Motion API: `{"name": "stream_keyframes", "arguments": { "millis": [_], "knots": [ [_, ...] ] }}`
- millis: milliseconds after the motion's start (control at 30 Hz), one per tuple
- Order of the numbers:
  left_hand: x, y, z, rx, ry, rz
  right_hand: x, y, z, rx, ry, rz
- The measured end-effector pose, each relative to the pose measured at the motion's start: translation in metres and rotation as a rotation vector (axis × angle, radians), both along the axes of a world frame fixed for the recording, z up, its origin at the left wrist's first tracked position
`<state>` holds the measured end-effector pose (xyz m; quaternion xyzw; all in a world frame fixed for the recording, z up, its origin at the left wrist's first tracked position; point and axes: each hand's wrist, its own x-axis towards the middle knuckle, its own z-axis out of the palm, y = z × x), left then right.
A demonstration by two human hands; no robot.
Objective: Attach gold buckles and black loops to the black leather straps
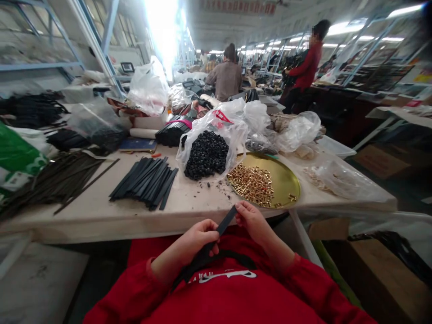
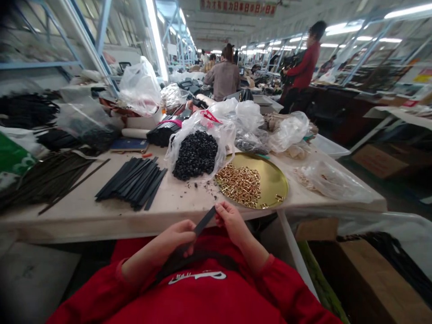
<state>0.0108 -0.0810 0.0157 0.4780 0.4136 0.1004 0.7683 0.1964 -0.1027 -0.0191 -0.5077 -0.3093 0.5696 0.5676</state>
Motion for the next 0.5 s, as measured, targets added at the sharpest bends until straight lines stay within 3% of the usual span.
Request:
{"name": "stream_keyframes", "arguments": {
  "millis": [133,400,500],
  "knots": [
    [-0.001,-0.007,-0.005,-0.107,-0.112,0.058,-0.001,-0.006,0.002,-0.053,0.028,0.007],
    [0.01,-0.011,-0.009,-0.184,-0.132,0.05,0.001,-0.011,-0.001,-0.078,-0.055,-0.007],
    [0.012,-0.003,-0.015,-0.321,-0.168,0.059,0.002,-0.008,-0.006,-0.065,-0.079,0.008]
  ]
}}
